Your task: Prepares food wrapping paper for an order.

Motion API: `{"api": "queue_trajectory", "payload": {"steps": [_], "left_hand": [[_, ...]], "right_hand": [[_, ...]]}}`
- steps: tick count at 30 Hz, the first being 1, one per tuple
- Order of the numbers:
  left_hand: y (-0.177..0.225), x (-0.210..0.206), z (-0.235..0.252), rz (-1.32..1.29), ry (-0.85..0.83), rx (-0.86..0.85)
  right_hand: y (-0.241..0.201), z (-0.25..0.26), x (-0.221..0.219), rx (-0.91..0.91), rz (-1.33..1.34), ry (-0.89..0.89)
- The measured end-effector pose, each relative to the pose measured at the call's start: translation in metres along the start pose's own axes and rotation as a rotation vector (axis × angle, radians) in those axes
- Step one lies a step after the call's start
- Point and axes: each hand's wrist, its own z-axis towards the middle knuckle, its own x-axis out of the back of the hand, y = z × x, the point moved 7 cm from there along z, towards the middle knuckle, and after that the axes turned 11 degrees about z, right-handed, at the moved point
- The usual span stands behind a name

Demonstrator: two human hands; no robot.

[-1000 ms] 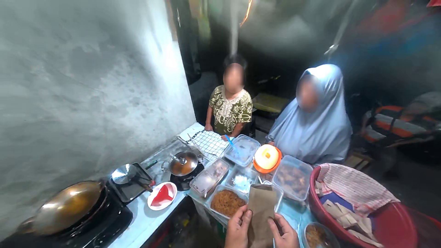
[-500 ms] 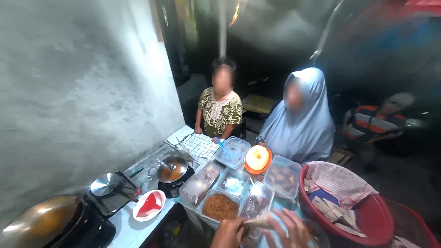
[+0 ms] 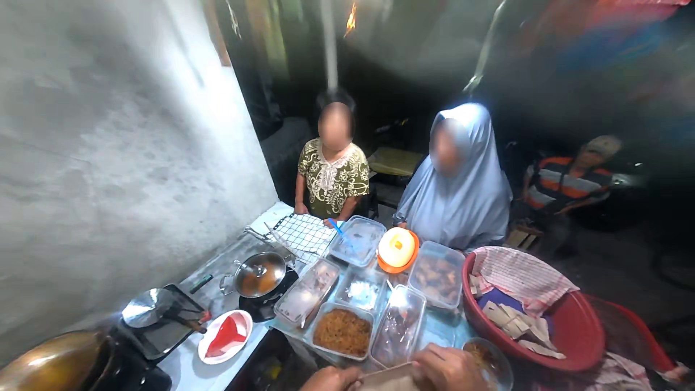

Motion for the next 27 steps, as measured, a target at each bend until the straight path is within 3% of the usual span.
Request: {"api": "queue_trajectory", "payload": {"steps": [6, 10, 14, 16, 19, 22, 24, 27], "left_hand": [[-0.035, -0.004, -0.018, -0.074, -0.001, 0.035], [-0.004, 0.012, -0.004, 0.161, 0.279, -0.007], [0.039, 0.009, 0.024, 0.178, 0.379, -0.114], [0.033, 0.008, 0.032, 0.098, 0.357, -0.111], [0.016, 0.022, 0.029, -0.015, 0.315, -0.044], [0.002, 0.035, 0.022, -0.262, 0.387, 0.081], [-0.004, 0.038, 0.021, -0.532, 0.476, 0.165], [0.007, 0.033, 0.03, -0.815, 0.537, 0.17]], "right_hand": [[-0.001, -0.004, -0.003, -0.03, 0.092, -0.026], [-0.003, 0.005, -0.004, 0.011, -0.002, 0.013], [-0.031, 0.016, -0.013, 0.132, 0.068, 0.01], [-0.021, 0.017, -0.006, 0.126, 0.131, 0.03], [0.02, 0.013, 0.026, -0.083, 0.175, 0.054], [0.043, 0.004, 0.055, -0.286, 0.18, 0.255], [0.041, 0.003, 0.054, -0.374, 0.406, 0.403], [0.012, 0.007, 0.014, -0.475, 0.833, 0.346]]}}
